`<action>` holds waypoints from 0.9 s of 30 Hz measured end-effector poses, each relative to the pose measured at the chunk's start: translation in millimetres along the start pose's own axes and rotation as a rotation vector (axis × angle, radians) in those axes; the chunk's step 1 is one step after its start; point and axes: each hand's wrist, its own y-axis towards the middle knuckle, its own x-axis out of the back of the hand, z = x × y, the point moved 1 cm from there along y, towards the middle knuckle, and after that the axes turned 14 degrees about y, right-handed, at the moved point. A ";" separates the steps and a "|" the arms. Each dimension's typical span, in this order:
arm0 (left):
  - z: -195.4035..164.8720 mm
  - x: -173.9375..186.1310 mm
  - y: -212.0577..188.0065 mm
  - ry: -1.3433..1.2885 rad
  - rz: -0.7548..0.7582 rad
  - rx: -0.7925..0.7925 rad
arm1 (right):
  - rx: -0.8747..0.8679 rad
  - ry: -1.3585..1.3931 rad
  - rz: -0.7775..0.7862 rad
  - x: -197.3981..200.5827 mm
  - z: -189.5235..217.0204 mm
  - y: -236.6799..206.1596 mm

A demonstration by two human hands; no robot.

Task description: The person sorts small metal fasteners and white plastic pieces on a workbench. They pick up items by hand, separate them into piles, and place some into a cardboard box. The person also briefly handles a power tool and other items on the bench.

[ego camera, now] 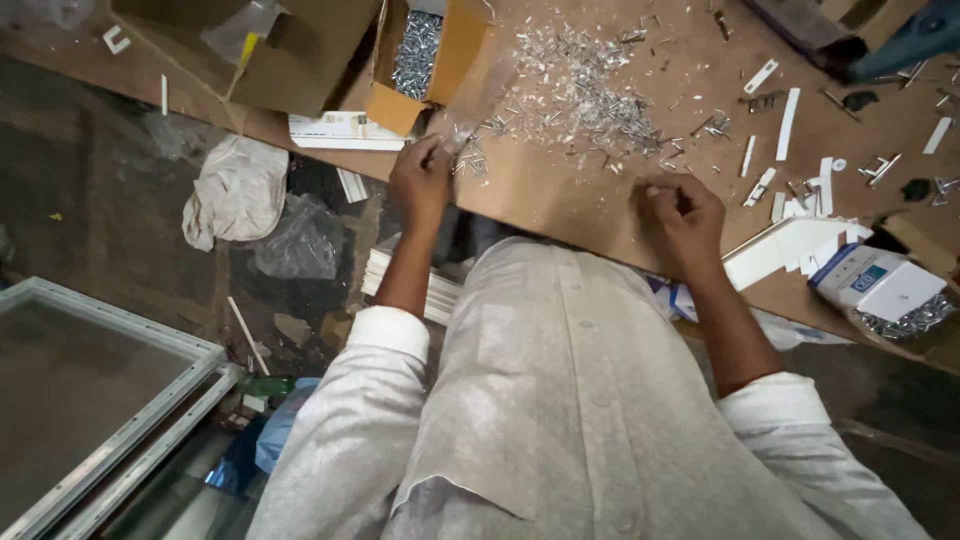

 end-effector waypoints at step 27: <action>-86.7 -51.7 111.9 0.489 0.539 -0.834 | -0.254 0.274 -0.240 -42.8 1.4 -36.8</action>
